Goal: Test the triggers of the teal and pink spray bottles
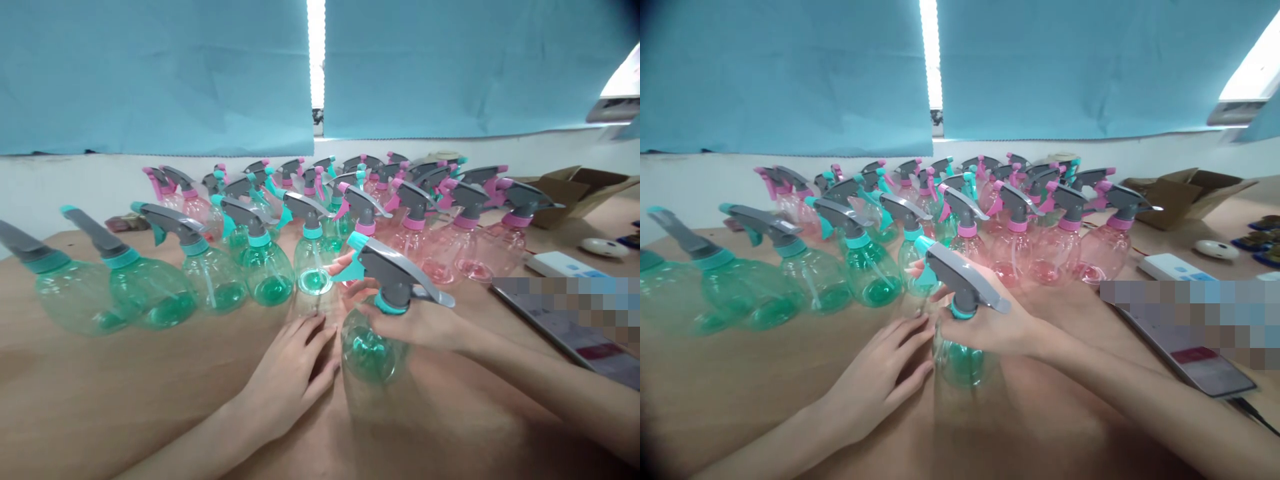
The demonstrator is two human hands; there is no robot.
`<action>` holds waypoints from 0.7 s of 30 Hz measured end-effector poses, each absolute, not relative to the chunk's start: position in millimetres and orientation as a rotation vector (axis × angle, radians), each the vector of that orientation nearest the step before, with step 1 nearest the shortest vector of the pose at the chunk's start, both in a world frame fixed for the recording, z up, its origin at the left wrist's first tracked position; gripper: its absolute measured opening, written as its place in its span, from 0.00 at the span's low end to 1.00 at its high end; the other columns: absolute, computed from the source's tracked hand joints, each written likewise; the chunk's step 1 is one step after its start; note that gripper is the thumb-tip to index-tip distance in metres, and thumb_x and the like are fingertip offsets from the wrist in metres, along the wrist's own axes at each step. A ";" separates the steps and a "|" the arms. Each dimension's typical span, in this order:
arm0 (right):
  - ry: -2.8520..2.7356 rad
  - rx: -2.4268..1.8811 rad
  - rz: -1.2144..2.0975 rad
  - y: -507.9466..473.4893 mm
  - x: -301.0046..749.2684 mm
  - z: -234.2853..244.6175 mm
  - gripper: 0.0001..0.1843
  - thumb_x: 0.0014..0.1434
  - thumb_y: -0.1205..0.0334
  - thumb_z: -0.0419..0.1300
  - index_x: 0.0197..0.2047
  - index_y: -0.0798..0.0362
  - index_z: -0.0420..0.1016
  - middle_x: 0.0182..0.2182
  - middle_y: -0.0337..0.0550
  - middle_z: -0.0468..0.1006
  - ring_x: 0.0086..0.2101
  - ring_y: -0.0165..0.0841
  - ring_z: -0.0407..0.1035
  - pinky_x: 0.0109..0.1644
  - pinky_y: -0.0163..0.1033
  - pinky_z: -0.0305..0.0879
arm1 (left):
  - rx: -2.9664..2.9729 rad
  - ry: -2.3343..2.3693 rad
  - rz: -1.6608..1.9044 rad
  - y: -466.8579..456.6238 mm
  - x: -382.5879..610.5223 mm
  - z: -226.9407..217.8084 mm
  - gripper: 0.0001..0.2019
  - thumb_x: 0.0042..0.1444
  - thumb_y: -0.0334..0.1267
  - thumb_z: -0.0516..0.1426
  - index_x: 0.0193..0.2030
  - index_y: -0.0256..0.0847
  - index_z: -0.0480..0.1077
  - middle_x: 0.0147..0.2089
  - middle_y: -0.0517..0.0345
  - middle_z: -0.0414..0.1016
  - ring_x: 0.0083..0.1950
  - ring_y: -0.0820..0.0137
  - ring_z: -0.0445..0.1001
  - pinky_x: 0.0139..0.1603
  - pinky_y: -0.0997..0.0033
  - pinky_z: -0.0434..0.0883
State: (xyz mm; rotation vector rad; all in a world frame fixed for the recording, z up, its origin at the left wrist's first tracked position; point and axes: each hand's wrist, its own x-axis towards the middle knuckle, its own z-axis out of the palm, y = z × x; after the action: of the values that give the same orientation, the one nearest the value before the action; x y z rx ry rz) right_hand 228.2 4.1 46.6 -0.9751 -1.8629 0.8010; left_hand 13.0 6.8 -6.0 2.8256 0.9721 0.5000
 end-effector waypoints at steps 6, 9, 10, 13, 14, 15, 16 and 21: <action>-1.791 -0.912 0.877 1.8 224.8 59.6 0.20 0.45 0.70 0.56 0.44 0.46 0.68 0.38 0.37 0.75 0.35 0.32 0.73 0.35 0.38 0.72 | 2.812 0.969 0.510 5.7 12.9 -3.6 0.16 0.64 0.39 0.52 0.57 0.38 0.66 0.58 0.44 0.68 0.61 0.54 0.65 0.57 0.50 0.67; -1.773 -0.911 0.866 0.3 222.8 66.3 0.15 0.44 0.73 0.53 0.36 0.47 0.67 0.37 0.36 0.75 0.34 0.31 0.73 0.37 0.36 0.72 | 2.808 0.976 0.495 5.3 13.3 -2.1 0.16 0.64 0.39 0.52 0.57 0.38 0.66 0.59 0.44 0.68 0.61 0.54 0.65 0.58 0.49 0.66; -1.775 -0.912 0.852 -0.3 222.3 67.9 0.14 0.44 0.72 0.53 0.34 0.47 0.67 0.36 0.36 0.75 0.33 0.30 0.72 0.37 0.36 0.72 | 2.809 0.977 0.487 5.3 13.4 -1.8 0.16 0.64 0.39 0.52 0.57 0.38 0.66 0.59 0.44 0.68 0.61 0.53 0.65 0.58 0.49 0.66; -1.780 -0.950 0.809 -1.6 221.4 70.8 0.11 0.43 0.71 0.53 0.32 0.47 0.65 0.32 0.35 0.74 0.29 0.29 0.70 0.33 0.35 0.71 | 2.811 0.976 0.477 5.8 13.5 -2.2 0.17 0.64 0.39 0.52 0.57 0.37 0.66 0.59 0.43 0.68 0.61 0.54 0.64 0.58 0.49 0.66; -1.781 -0.963 0.804 -1.8 221.3 71.1 0.11 0.44 0.70 0.53 0.32 0.47 0.65 0.31 0.35 0.74 0.28 0.29 0.70 0.32 0.34 0.71 | 2.811 0.976 0.480 6.2 13.5 -2.6 0.16 0.64 0.39 0.52 0.57 0.37 0.66 0.59 0.43 0.68 0.61 0.54 0.64 0.58 0.49 0.66; -1.779 -0.973 0.807 -1.9 221.2 70.9 0.10 0.44 0.70 0.53 0.32 0.47 0.65 0.31 0.35 0.74 0.28 0.29 0.70 0.32 0.34 0.71 | 2.812 0.975 0.486 6.5 13.4 -3.1 0.16 0.64 0.39 0.52 0.57 0.38 0.66 0.59 0.44 0.68 0.61 0.54 0.64 0.58 0.49 0.66; -1.776 -0.978 0.816 -1.8 221.2 70.4 0.10 0.44 0.70 0.53 0.32 0.47 0.66 0.31 0.35 0.74 0.28 0.29 0.71 0.32 0.34 0.71 | 2.812 0.976 0.490 6.8 13.2 -3.5 0.16 0.64 0.39 0.52 0.57 0.38 0.66 0.59 0.44 0.68 0.61 0.54 0.64 0.58 0.49 0.66; -1.773 -0.974 0.898 0.7 222.0 61.7 0.13 0.46 0.68 0.55 0.37 0.47 0.70 0.31 0.36 0.77 0.37 0.35 0.75 0.38 0.38 0.73 | 2.806 0.969 0.501 6.3 13.2 -3.5 0.16 0.64 0.39 0.53 0.57 0.37 0.66 0.59 0.44 0.68 0.61 0.54 0.65 0.58 0.50 0.66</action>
State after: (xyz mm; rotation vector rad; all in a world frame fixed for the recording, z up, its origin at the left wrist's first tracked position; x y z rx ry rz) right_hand 222.0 0.7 61.7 -0.9744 -1.7730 0.8979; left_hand 13.2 6.3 -3.5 2.8063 0.9693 0.5014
